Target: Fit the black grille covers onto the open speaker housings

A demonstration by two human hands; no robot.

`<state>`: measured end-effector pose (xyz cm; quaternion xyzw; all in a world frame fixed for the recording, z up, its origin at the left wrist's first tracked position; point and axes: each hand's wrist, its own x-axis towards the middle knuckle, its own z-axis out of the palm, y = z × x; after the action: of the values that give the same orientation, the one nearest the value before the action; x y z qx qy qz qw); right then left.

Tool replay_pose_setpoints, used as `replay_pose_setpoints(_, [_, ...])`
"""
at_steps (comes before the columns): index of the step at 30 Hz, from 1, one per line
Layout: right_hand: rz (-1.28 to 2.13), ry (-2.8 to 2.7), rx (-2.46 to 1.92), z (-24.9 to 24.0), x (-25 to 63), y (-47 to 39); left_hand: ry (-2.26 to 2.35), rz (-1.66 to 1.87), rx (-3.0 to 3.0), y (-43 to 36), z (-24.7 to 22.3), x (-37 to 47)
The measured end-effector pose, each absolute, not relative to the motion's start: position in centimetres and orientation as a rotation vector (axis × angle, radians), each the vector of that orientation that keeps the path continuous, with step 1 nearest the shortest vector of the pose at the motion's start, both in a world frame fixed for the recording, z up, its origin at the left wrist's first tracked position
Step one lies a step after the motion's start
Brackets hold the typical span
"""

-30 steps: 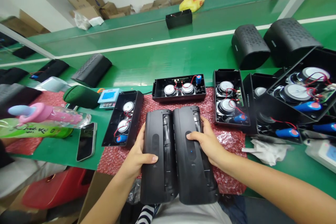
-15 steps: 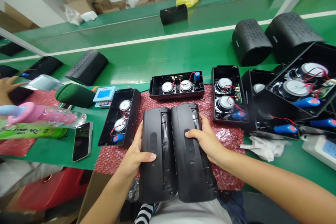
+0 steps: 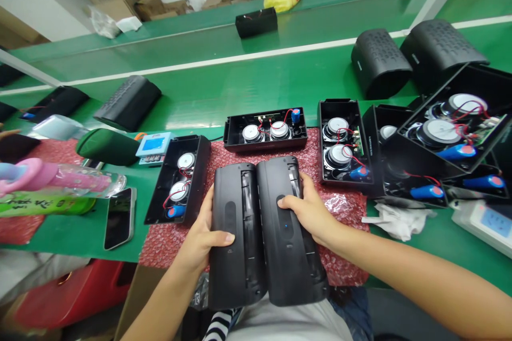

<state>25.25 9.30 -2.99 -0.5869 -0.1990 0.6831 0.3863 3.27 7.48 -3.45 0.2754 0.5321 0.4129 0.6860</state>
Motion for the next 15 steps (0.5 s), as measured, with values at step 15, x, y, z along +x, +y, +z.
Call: replay_pose_setpoints(15, [1.938,-0.758,-1.345,-2.9,27.3,9.5,1.259,0.953,0.616,7.6,-3.3,3.6])
